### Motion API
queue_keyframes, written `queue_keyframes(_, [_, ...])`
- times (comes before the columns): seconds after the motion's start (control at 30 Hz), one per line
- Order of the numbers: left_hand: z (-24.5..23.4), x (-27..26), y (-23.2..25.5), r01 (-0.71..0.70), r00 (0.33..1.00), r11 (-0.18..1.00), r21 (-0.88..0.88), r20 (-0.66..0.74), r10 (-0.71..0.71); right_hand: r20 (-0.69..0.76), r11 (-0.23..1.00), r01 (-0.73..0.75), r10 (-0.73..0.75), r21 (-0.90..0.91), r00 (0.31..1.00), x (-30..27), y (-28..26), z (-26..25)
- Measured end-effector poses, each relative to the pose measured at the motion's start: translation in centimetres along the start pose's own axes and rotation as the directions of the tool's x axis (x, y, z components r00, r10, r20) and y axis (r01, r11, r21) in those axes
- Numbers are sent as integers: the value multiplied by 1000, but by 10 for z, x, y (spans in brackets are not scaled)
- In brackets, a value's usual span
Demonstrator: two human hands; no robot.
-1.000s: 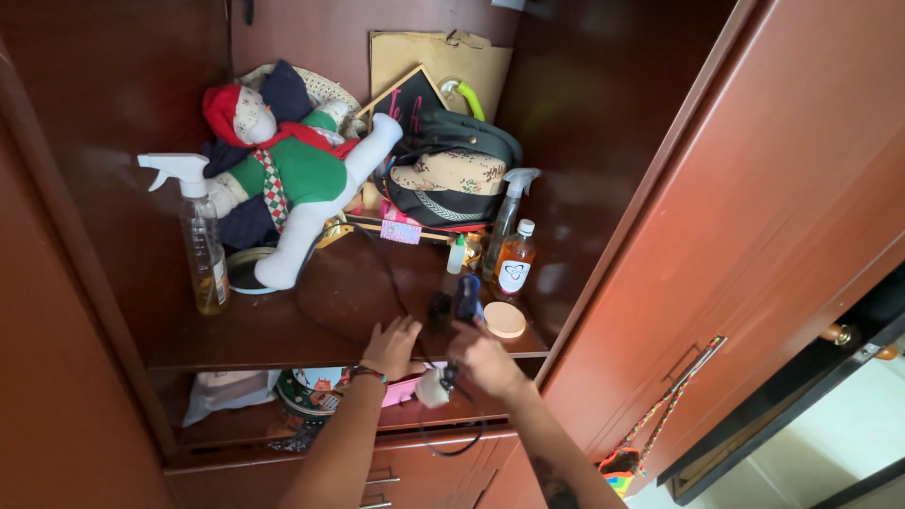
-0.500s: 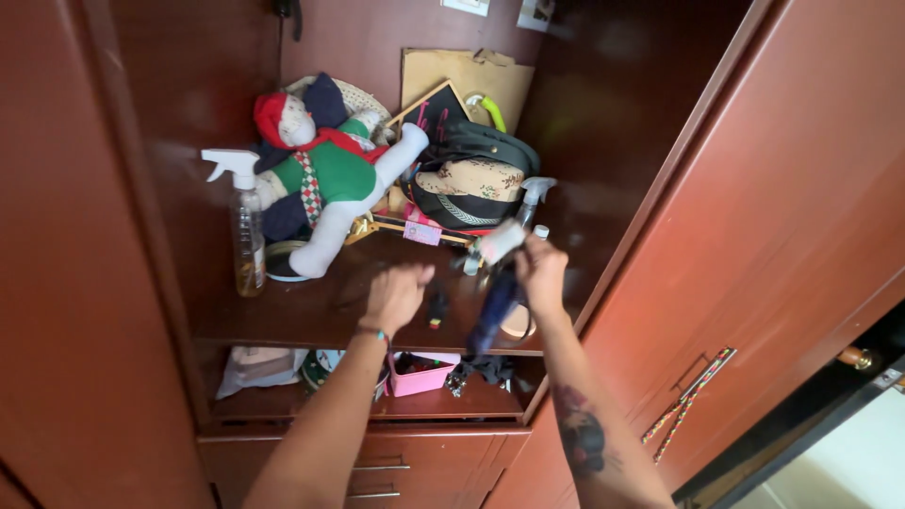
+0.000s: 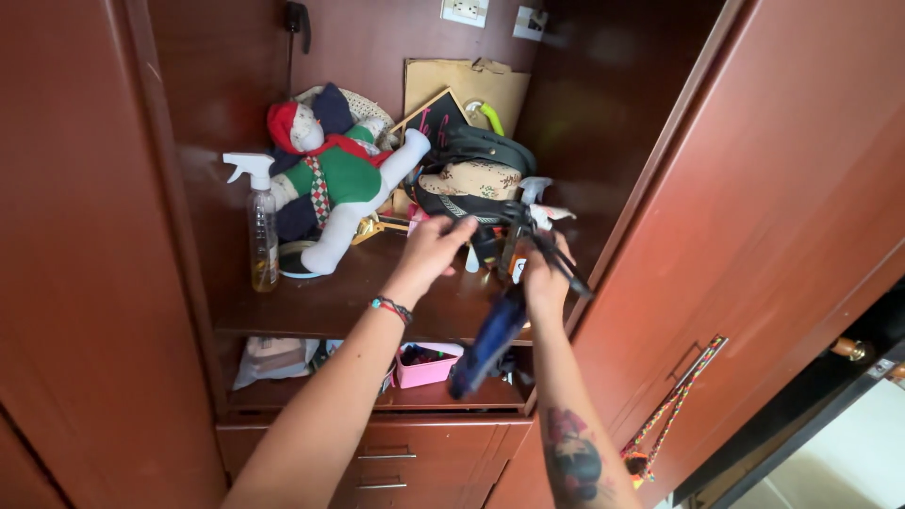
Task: Organize various household items, clothing, and accessories inside a closet and on a nearby bed.
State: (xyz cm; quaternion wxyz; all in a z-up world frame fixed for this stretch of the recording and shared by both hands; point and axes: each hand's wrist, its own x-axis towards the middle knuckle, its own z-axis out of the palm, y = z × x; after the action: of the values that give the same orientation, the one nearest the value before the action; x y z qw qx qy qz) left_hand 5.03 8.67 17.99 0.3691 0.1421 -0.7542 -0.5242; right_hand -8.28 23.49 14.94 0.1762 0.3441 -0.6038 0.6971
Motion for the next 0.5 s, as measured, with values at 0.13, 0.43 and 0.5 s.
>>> queue_keyframes(0.13, [23, 3, -31, 150, 981, 943, -296, 165, -104, -10, 979, 46, -45, 197, 999, -21, 39, -9])
queue_keyframes(0.43, [69, -30, -100, 342, 939, 778, -527, 158, -306, 35, 952, -162, 159, 258, 987, -78, 50, -23])
queue_keyframes(0.5, [80, -35, -128, 289, 953, 839, -461, 56, -298, 88, 990, -129, 124, 56, 988, -86, 40, -22])
